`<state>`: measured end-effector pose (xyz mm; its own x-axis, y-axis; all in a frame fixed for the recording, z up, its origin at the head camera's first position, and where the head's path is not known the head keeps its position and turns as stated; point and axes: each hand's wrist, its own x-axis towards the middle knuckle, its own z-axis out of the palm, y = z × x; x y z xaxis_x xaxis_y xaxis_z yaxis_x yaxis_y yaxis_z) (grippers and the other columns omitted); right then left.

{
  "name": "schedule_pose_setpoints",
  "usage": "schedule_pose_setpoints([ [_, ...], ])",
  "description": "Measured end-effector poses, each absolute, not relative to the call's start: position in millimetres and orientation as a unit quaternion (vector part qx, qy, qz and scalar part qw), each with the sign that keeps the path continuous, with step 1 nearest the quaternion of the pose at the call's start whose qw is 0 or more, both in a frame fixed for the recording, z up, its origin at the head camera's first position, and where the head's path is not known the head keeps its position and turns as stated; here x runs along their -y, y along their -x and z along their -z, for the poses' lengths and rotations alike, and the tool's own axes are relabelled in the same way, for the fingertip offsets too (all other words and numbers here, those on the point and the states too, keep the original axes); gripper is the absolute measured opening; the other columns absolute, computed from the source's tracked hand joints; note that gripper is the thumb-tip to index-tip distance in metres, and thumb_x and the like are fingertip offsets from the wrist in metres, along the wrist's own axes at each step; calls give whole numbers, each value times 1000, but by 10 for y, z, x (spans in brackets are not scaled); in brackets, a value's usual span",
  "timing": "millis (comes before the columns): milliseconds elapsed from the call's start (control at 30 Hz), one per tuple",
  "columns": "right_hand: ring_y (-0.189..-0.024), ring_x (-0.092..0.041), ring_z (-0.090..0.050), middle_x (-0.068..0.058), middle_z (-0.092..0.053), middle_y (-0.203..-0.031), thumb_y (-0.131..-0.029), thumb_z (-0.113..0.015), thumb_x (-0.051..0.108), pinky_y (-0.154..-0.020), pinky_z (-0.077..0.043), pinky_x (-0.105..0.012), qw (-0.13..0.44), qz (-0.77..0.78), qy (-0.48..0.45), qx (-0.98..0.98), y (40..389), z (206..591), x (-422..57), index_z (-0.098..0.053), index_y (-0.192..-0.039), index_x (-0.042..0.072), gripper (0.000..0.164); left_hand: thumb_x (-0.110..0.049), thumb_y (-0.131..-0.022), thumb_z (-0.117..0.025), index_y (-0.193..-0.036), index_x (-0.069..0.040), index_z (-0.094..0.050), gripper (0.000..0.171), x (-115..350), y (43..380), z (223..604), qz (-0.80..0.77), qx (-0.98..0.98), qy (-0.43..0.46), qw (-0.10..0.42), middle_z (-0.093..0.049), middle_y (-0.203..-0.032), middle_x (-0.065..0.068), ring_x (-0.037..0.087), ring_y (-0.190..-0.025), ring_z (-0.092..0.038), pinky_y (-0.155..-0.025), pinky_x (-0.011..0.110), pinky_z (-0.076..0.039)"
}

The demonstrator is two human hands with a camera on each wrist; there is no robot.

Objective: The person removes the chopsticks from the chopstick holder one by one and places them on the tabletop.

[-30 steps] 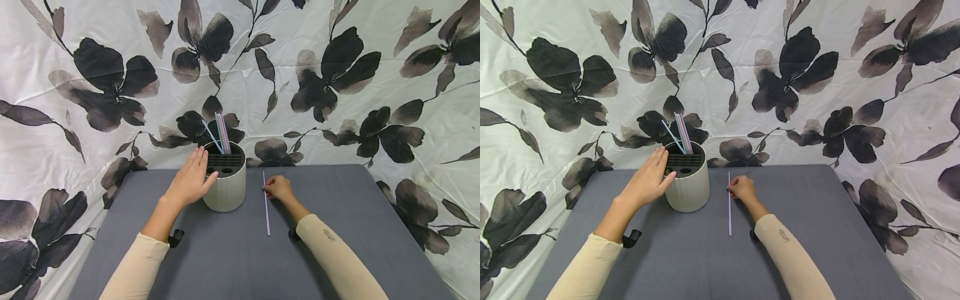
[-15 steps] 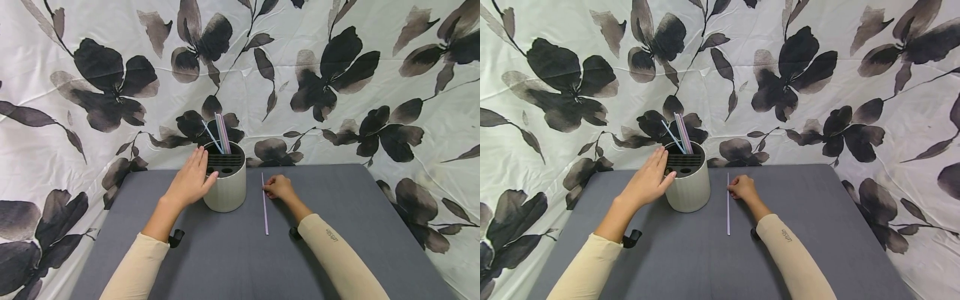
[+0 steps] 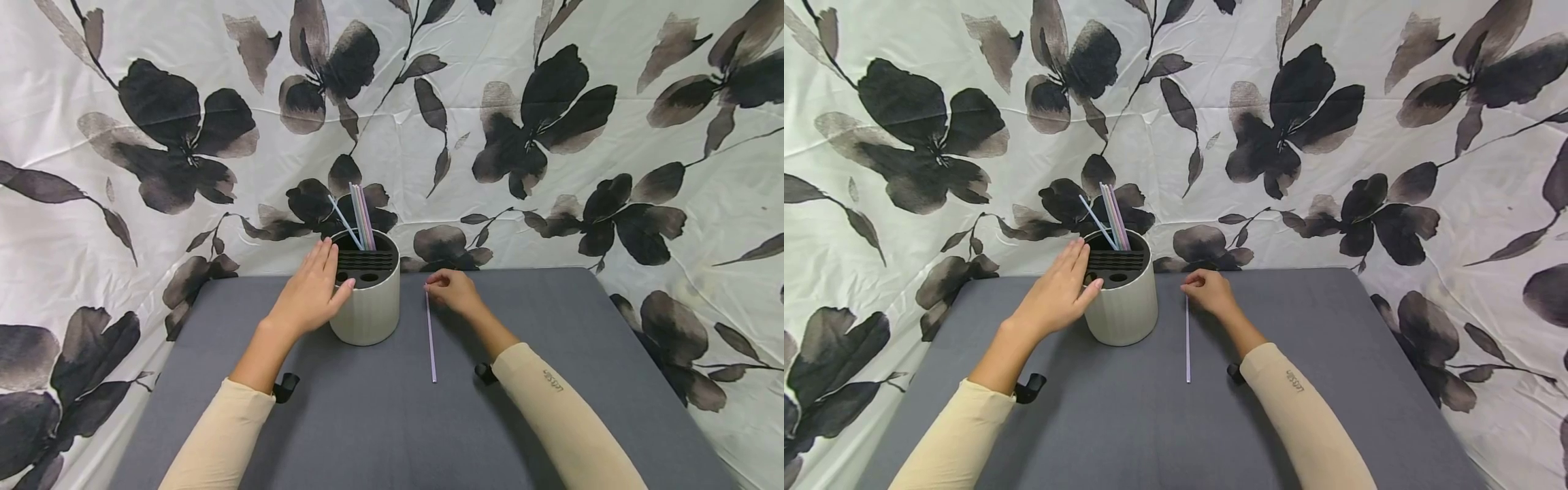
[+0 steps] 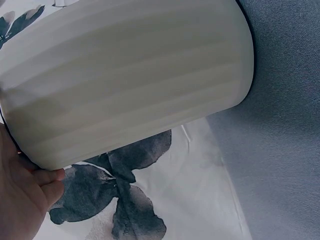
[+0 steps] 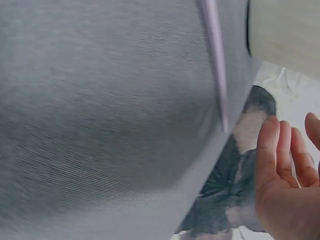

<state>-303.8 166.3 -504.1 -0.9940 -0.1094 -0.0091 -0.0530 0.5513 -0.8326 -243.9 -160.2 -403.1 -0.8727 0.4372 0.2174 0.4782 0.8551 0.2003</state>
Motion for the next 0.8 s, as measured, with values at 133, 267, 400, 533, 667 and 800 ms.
schedule_pose_setpoints([
  [133, -86, -28, -74, -14, -77, -99, -95, -76, 17, -69, -60, -25, 14, 482, 73, -873, 3078, 4906, -1615, -74, -111, 2, 22, -49, -108, -37, -160, 10, -22, 80, 1606, 2446, 4031, 123, 960, 238, 78, -17, -169, 29, 41, -160, -12, -130, 52, -16],
  [267, -94, -26, -74, -12, -78, -104, -95, -76, 18, -76, -61, -30, -13, 474, 99, -875, 3119, 4751, -1557, -75, -114, 5, 23, -50, -108, -36, -160, 10, -22, 80, 1607, 2445, 4026, 122, 961, 236, 73, -15, -169, 28, 39, -160, -11, -130, 51, -16],
  [400, -98, -23, -74, -11, -78, -109, -95, -76, 18, -80, -60, -32, -31, 471, 120, -874, 3167, 4589, -1491, -75, -117, 5, 25, -50, -108, -36, -160, 10, -22, 80, 1607, 2443, 4020, 122, 961, 236, 70, -15, -169, 28, 40, -160, -11, -130, 52, -16],
  [533, -102, -25, -74, -12, -77, -111, -95, -76, 17, -83, -58, -33, -44, 480, 136, -866, 3217, 4427, -1412, -74, -119, 4, 27, -50, -108, -35, -160, 10, -20, 81, 1610, 2447, 4018, 120, 962, 236, 65, -13, -170, 28, 39, -160, -10, -130, 51, -14],
  [667, -104, -28, -73, -14, -76, -114, -96, -74, 16, -89, -58, -39, -51, 479, 155, -863, 3273, 4271, -1317, -72, -122, 2, 29, -50, -108, -35, -160, 10, -20, 81, 1617, 2460, 4020, 119, 962, 238, 65, -13, -170, 28, 39, -160, -9, -130, 51, -14],
  [800, -107, -29, -72, -14, -76, -117, -98, -73, 16, -93, -58, -43, -43, 481, 174, -858, 3353, 4130, -1207, -71, -124, 1, 30, -51, -108, -34, -161, 9, -19, 81, 1624, 2467, 4017, 117, 963, 235, 63, -12, -170, 27, 38, -160, -9, -130, 51, -15],
])
